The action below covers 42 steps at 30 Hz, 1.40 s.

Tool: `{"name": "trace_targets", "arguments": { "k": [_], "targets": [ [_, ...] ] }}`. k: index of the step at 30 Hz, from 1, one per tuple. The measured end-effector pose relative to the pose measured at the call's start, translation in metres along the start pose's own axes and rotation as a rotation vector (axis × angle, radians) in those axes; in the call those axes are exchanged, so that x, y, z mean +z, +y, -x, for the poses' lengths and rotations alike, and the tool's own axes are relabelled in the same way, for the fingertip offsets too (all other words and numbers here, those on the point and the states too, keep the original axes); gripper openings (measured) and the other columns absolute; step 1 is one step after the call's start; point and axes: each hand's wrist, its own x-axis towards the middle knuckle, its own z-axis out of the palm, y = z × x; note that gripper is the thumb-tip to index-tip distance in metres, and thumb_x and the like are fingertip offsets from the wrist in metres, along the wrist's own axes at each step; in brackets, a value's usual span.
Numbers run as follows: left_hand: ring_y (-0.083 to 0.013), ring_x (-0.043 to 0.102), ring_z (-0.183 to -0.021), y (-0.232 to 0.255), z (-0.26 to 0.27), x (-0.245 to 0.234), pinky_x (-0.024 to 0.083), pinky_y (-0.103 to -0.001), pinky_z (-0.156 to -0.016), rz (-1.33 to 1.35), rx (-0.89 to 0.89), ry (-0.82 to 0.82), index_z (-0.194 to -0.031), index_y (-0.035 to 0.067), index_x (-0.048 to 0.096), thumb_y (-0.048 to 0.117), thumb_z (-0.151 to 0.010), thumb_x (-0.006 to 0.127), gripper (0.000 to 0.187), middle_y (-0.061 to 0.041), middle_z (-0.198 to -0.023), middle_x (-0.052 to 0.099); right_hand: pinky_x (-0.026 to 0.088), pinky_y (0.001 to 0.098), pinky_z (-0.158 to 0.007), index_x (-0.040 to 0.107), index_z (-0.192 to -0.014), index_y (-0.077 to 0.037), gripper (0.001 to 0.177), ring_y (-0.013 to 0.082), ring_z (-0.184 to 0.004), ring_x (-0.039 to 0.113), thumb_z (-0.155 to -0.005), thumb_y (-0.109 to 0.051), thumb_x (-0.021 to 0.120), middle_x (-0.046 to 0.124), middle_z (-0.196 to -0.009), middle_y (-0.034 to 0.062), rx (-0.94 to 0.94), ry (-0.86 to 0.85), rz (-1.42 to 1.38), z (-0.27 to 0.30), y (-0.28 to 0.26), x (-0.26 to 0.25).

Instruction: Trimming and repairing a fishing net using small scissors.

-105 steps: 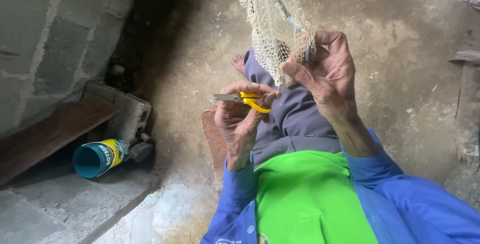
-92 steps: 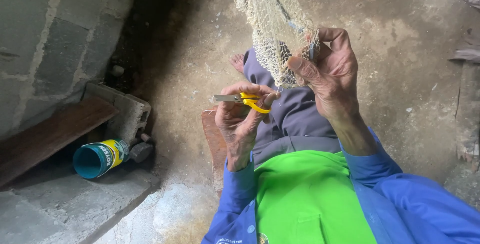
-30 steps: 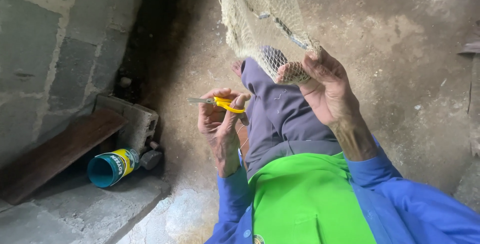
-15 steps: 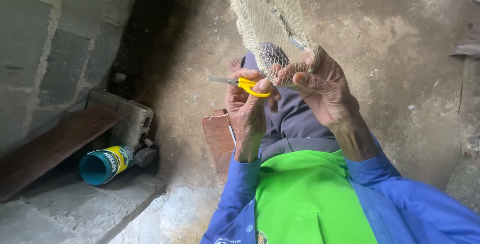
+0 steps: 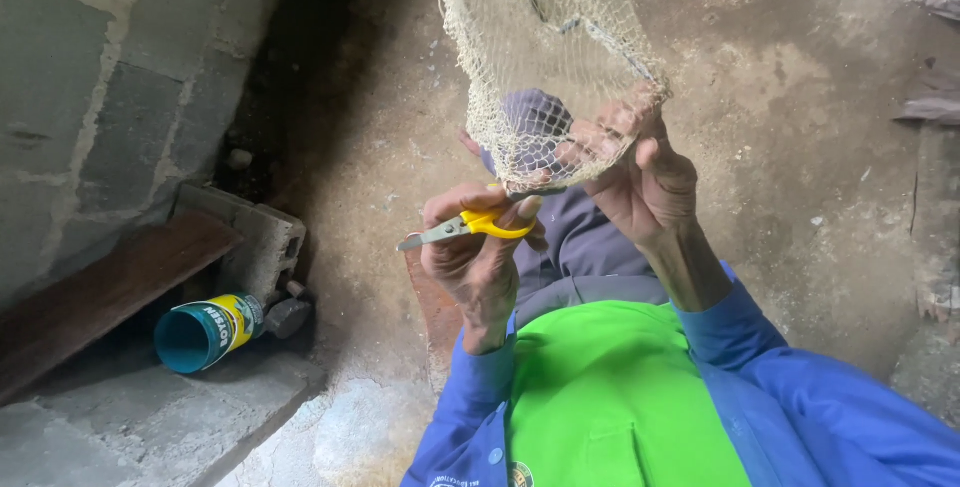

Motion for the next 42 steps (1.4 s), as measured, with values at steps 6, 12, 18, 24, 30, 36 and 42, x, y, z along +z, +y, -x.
{"name": "trace_targets", "arguments": {
  "k": [6,12,18,24,30,36,42],
  "targets": [
    [-0.0226,0.073,-0.056,0.012,0.000,0.006,0.063,-0.031,-0.053,-0.113,0.029,0.018,-0.092,-0.006,0.069,-0.014,-0.073,0.086,0.026,-0.021,-0.074,0.072,0.056,0.0419,-0.098,0.069,-0.126,-0.023,0.043,0.0141,-0.088,0.057,-0.086,-0.010,0.081,0.063,-0.090,-0.0034,0.087,0.033,-0.153,0.002,0.018,-0.008],
    [-0.0209,0.067,-0.046,-0.040,-0.010,-0.017,0.062,-0.032,-0.044,0.028,-0.133,0.132,-0.104,-0.003,0.062,-0.007,-0.083,0.082,0.029,-0.017,-0.071,0.068,0.052,0.0286,-0.080,0.073,-0.096,-0.019,0.020,0.0153,-0.087,0.058,-0.091,-0.001,0.073,0.061,-0.089,-0.0005,-0.035,0.189,0.050,-0.003,0.037,-0.050],
    [-0.0207,0.063,-0.042,-0.042,-0.018,-0.018,0.057,-0.029,-0.038,0.087,-0.238,0.232,-0.102,0.000,0.062,-0.005,-0.082,0.083,0.030,-0.018,-0.074,0.067,0.064,0.0468,-0.097,0.056,-0.125,-0.014,0.038,0.0285,-0.091,0.078,-0.094,0.003,0.070,0.076,-0.090,0.0127,0.008,0.138,-0.075,0.003,0.016,-0.040],
    [-0.0193,0.062,-0.045,-0.020,-0.022,-0.007,0.056,-0.036,-0.033,0.129,-0.223,0.181,-0.103,-0.004,0.062,-0.008,-0.079,0.084,0.033,-0.022,-0.077,0.067,0.046,0.0603,-0.113,0.064,-0.126,0.002,0.052,0.0245,-0.101,0.070,-0.084,-0.020,0.085,0.068,-0.098,0.0135,0.306,0.064,-0.139,-0.005,0.015,0.010],
    [-0.0221,0.064,-0.046,0.010,-0.031,0.002,0.058,-0.039,-0.034,0.107,-0.155,0.096,-0.105,-0.004,0.064,-0.010,-0.078,0.085,0.034,-0.023,-0.078,0.067,0.063,0.0368,-0.089,0.067,-0.102,0.000,0.033,0.0264,-0.094,0.070,-0.075,0.016,0.074,0.064,-0.091,0.0148,-0.038,0.069,0.410,-0.005,0.013,0.004],
    [-0.0333,0.065,-0.041,0.009,-0.029,-0.008,0.059,-0.046,-0.034,0.125,-0.157,0.057,-0.109,-0.005,0.064,-0.013,-0.077,0.084,0.039,-0.030,-0.080,0.066,0.061,0.0318,-0.085,0.062,-0.098,-0.007,0.023,0.0199,-0.088,0.067,-0.083,0.008,0.072,0.063,-0.087,0.0116,-0.299,0.033,0.521,-0.014,0.000,-0.011],
    [-0.0212,0.068,-0.049,-0.007,-0.020,0.002,0.060,-0.034,-0.039,0.002,-0.163,-0.028,-0.109,-0.004,0.064,-0.007,-0.085,0.080,0.030,-0.022,-0.081,0.070,0.059,0.0196,-0.074,0.064,-0.100,-0.008,0.021,0.0079,-0.067,0.060,-0.087,0.007,0.070,0.059,-0.075,0.0046,-0.365,0.095,0.407,-0.020,0.001,0.036]
  ]
}}
